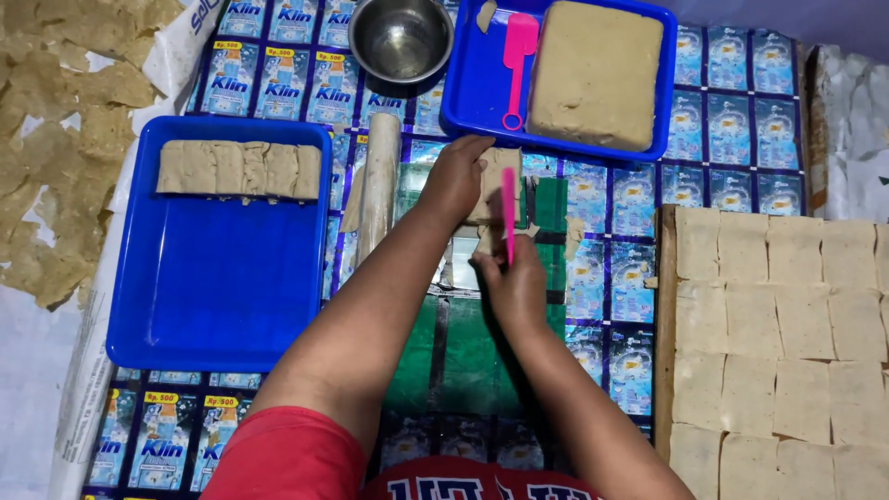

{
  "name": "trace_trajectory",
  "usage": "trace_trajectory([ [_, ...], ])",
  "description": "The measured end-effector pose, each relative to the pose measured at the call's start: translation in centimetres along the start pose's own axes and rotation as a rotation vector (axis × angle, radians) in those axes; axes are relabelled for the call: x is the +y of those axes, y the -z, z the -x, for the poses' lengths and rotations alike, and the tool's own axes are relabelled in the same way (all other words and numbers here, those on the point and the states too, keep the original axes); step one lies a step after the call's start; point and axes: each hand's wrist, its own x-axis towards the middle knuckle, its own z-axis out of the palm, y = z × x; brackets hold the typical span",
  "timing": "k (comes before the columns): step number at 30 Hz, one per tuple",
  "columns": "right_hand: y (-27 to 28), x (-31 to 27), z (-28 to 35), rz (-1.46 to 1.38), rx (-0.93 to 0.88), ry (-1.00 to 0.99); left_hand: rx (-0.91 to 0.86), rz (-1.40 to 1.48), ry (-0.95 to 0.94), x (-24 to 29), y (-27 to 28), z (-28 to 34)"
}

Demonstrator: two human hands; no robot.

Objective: Rolling out dough using a rolling pin and cutting it into small rectangular sheets.

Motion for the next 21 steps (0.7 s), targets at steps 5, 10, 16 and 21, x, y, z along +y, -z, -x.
trace_trajectory([
  [5,-1.0,2.7,-2.0,0.252,-0.046,0.047,-0.058,0.023,-0.075,4.3,3.9,4.2],
  [10,0.9,3.4,-4.1,0.323,0.021,0.092,-0.181,-0.121,-0.065,3.1,3.5,4.1],
  [16,-0.1,7.1,-7.3,0.299,0.034,0.042,-0.223,-0.181,-0.099,4.0,3.7,4.1],
  [21,1.0,7.5,-7.1,0.184,-0.075,-0.024,-0.28,-0.324,-0.237,6.1,2.7,6.0],
])
